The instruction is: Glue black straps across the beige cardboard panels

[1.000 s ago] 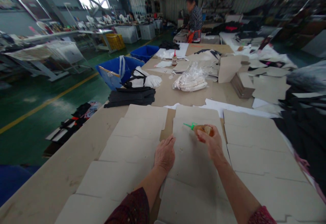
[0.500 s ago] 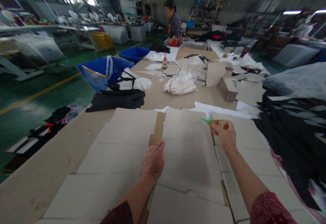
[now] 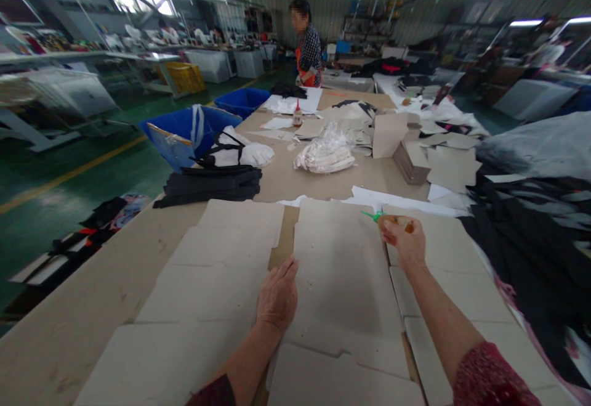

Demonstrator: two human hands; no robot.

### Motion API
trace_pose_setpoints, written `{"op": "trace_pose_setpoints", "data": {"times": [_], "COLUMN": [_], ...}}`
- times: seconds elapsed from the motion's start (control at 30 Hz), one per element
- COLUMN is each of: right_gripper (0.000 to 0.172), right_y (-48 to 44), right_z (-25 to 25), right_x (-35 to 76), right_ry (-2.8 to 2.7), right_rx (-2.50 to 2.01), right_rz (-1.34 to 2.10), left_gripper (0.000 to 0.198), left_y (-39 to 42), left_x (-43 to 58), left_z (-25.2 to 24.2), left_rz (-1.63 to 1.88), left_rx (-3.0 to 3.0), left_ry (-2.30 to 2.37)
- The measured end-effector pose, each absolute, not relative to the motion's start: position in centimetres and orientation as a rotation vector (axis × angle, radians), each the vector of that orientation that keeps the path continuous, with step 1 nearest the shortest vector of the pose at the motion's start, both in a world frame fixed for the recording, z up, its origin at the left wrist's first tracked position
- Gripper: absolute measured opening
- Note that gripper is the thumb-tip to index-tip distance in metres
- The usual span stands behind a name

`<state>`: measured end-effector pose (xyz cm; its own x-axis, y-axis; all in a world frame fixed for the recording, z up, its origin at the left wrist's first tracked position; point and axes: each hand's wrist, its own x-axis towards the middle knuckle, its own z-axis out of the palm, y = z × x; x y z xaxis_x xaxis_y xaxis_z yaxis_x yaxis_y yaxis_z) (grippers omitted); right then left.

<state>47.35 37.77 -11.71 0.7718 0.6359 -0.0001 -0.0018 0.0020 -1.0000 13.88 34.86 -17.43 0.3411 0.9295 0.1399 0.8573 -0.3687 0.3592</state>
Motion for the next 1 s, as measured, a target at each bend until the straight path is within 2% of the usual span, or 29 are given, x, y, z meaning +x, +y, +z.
{"op": "trace_pose_setpoints", "data": {"times": [0.2,0.43,0.77,1.0], "right_gripper": [0.054,0.052,0.049,0.053], "right_y": [41.2,45.6,47.6,46.5], "right_z": [-12.3,-14.3,-15.8,-14.3], "right_x": [47.7,48.4,47.3,46.7], "right_ry": [-0.333,-0.309,-0.417,-0.419], "right_rx": [-1.331,-1.395,-1.385,-1.34], "right_rz": [0.605,0.444,0.356,0.371], "left_gripper": [0.046,0.048,0.048,0.047], "left_y": [35.0,35.1,35.0,34.9], "left_x": [13.6,13.6,13.5,13.6], "left_z": [-18.1,-18.0,-18.0,-17.8], "left_rz": [0.512,0.522,0.503,0.494], "left_rx": [2.426,2.411,2.41,2.409], "left_ry": [1.617,1.601,1.608,1.608]}}
